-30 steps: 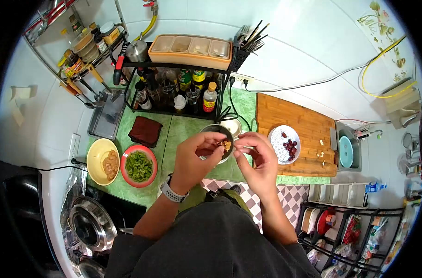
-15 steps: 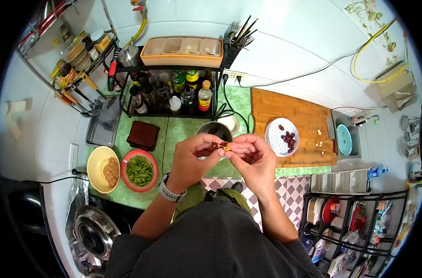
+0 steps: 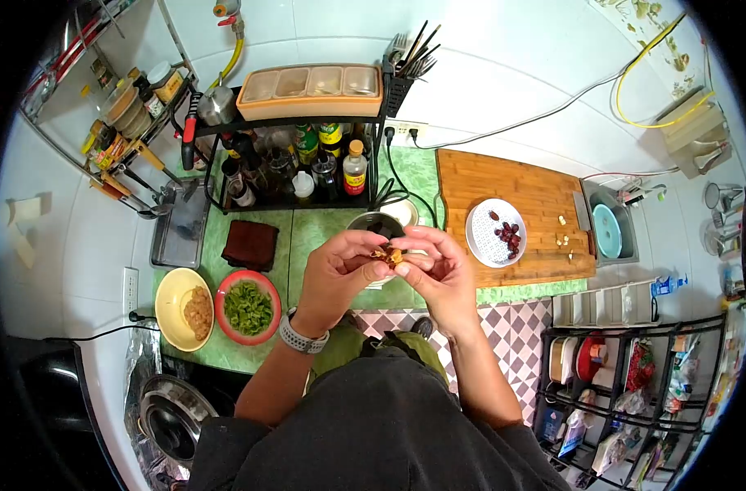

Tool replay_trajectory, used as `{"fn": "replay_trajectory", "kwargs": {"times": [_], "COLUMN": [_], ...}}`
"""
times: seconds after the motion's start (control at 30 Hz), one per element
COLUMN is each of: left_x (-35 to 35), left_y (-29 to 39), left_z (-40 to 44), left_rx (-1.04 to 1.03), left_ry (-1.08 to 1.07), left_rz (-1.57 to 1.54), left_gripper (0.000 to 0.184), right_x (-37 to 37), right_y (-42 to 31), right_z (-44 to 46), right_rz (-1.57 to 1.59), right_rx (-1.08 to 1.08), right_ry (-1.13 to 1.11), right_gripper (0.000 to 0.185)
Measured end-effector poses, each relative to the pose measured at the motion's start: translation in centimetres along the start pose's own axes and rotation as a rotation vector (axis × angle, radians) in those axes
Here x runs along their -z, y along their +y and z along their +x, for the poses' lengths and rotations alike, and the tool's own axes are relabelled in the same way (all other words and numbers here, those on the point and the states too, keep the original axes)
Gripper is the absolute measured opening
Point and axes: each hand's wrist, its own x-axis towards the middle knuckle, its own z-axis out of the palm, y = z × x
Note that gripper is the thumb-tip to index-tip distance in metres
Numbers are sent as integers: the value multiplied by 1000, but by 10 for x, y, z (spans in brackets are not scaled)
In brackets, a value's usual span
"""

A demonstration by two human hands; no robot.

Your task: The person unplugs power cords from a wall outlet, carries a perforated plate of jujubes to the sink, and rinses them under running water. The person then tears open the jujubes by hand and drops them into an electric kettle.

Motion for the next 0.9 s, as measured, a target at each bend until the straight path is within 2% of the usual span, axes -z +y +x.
{"fn": "replay_trajectory", "kwargs": {"times": [0.13,0.2,0.27,0.33,0.53,0.67,0.73,0.9], "left_x": [5,6,9,11,4,0,-3,-7], "left_y": [-7,-8,-11,-12,2,10,11,15], "left_z": [1,0,1,1,1,1,3,6], "left_rx": [-22,-113,-161,-207,-232,-243,-227,-179], "left_ry": [42,46,35,24,-21,-56,-49,-18], "left_rz": [109,293,290,288,350,368,360,406], "left_gripper": [24,20,19,19,27,29,29,28], "right_x": [6,9,6,4,8,10,9,9], "right_y": [10,10,4,1,-6,-10,-16,-23], "right_z": [-4,-6,-7,-8,-6,-4,-4,-4], "right_rz": [-47,-129,-112,-116,-177,-264,-411,-520], "right_rx": [-86,-164,-172,-96,-84,-24,38,109], "right_ry": [37,10,-8,-43,-73,-38,-77,-107], "right_gripper": [32,26,28,32,43,44,46,46]}}
